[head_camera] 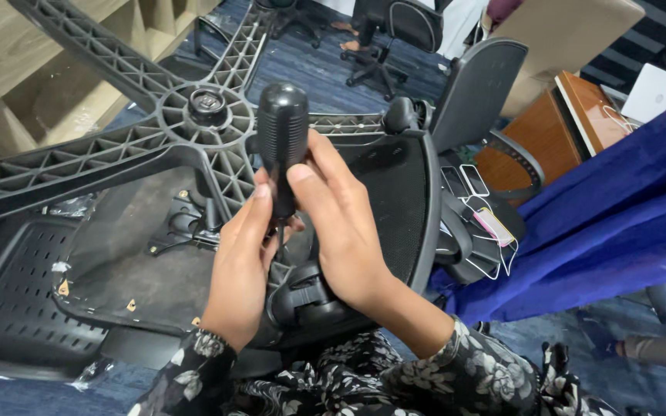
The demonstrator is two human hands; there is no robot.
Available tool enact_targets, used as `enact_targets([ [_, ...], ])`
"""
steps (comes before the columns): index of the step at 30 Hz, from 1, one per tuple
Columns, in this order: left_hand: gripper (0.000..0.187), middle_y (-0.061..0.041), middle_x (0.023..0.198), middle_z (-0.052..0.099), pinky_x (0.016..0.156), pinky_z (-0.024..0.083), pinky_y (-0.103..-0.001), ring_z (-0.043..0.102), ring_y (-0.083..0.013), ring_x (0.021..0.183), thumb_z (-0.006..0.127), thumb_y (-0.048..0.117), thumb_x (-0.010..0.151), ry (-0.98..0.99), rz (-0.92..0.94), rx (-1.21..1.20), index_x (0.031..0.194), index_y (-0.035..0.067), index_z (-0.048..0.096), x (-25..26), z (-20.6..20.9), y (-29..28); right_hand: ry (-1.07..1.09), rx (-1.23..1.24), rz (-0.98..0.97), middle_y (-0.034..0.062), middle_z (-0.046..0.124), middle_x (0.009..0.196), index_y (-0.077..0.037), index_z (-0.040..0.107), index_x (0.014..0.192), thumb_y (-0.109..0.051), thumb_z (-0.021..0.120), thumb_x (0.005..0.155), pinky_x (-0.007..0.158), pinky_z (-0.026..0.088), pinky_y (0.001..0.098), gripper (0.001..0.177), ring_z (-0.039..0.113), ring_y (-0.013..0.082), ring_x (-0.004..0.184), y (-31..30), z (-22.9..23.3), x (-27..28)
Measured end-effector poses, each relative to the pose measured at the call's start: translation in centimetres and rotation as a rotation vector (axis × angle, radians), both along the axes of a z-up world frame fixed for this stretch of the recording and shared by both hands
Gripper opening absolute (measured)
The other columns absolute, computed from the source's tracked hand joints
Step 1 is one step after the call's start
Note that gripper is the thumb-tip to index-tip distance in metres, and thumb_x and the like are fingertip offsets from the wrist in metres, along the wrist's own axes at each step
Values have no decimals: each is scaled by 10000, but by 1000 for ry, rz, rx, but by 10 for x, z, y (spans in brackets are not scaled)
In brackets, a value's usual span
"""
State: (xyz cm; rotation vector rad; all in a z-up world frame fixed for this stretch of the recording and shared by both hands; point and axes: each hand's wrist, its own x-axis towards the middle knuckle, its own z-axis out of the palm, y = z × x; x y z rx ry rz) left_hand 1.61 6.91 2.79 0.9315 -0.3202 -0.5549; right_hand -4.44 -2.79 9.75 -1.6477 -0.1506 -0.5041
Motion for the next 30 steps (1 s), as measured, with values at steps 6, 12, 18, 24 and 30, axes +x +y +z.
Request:
enact_targets([
  [6,344,21,1141,578,934,473,-246,557,-41,1037,419,292,1086,-85,26,-169,1331,69,514,-5,-5,5,-152,-223,-134,34,603,1146,2,430,1291,-115,607,1005,1039,448,303,357,577,105,1085,4,-1,5],
  [12,372,53,1070,616,819,426,-219,530,-17,936,434,286,1064,-101,38,-22,1299,51,600,-5,-1,1,-110,-169,-71,44,561,1189,-2,423,1449,-132,600,1063,1013,442,274,444,535,100,1075,2,4,1],
  [18,506,44,1032,684,726,400,-225,537,-36,840,390,401,1057,-42,35,161,1293,63,683,-4,8,3,-17,102,67,45,638,1159,-14,413,1463,-155,483,977,944,486,265,511,586,90,999,2,6,-1],
  [24,471,-59,1046,511,740,350,-278,420,-98,859,428,315,1140,-35,57,25,1455,20,616,-5,5,8,-137,-136,-109,36,656,1115,-13,450,1445,-89,657,1074,1048,492,282,432,606,90,1065,5,-5,8],
  [30,376,35,1183,647,975,449,-218,591,-35,1099,430,206,1016,-132,45,-61,1318,26,564,-3,8,6,-74,-136,-145,27,602,1066,6,504,1390,-113,663,1081,984,494,281,367,548,79,982,5,-10,7],
])
